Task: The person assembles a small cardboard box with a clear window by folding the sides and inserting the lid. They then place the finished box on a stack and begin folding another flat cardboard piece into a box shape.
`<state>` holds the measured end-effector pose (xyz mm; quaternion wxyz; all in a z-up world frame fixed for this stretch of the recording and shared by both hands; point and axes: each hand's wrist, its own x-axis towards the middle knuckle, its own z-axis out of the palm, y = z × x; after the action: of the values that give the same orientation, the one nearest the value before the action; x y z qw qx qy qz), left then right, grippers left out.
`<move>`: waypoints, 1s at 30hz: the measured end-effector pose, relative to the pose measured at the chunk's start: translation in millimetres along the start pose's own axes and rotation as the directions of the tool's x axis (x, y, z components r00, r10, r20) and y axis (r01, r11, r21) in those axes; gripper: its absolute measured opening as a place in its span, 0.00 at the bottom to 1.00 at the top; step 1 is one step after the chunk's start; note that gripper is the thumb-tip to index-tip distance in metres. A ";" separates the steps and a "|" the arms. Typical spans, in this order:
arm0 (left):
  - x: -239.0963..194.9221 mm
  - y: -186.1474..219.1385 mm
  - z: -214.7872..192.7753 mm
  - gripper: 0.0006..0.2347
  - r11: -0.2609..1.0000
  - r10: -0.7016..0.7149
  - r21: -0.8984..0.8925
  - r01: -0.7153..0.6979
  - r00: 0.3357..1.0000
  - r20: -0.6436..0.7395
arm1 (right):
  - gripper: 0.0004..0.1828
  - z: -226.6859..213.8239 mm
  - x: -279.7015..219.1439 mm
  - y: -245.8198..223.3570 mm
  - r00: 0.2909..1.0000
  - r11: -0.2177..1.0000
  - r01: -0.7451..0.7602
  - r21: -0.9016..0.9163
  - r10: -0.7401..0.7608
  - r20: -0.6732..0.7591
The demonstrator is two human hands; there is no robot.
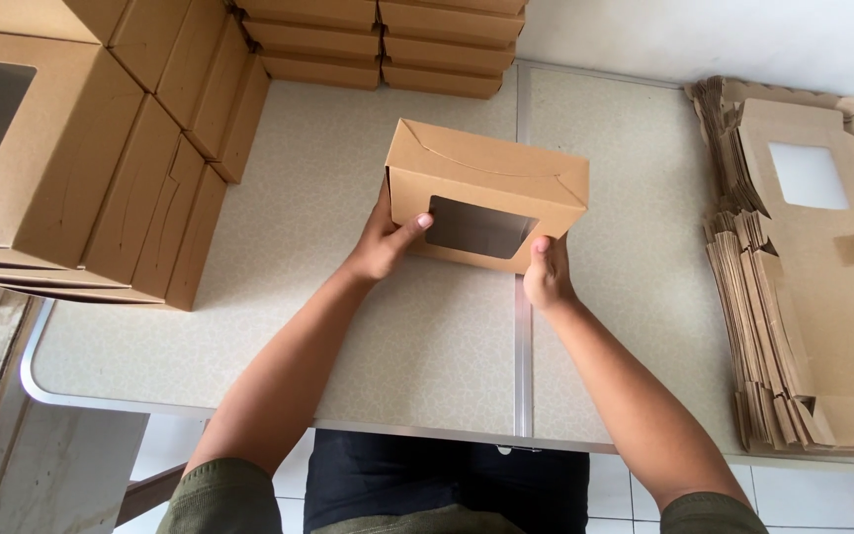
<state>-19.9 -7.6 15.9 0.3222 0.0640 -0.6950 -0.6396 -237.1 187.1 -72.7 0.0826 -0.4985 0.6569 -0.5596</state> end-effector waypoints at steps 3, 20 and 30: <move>-3.5 -2.8 4.2 0.24 0.998 0.038 0.051 -0.036 0.999 -0.033 | 0.32 -0.9 -10.7 31.5 0.993 0.986 -0.012 -0.166 -0.008 -0.118; -2.9 -8.8 -1.9 0.27 0.957 0.116 0.278 -0.081 0.987 -0.113 | 0.40 -2.9 28.4 -97.8 0.995 0.978 0.099 -0.183 -0.092 0.047; 5.7 32.1 6.3 0.32 0.965 -0.137 0.179 0.191 0.950 -0.281 | 0.40 3.0 24.9 -112.9 0.989 0.897 0.070 -0.437 -0.006 0.146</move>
<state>-17.3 0.5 48.0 0.3497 0.2397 -0.6995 -0.5753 -183.8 180.4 29.8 0.0026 -0.5553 0.7491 -0.3611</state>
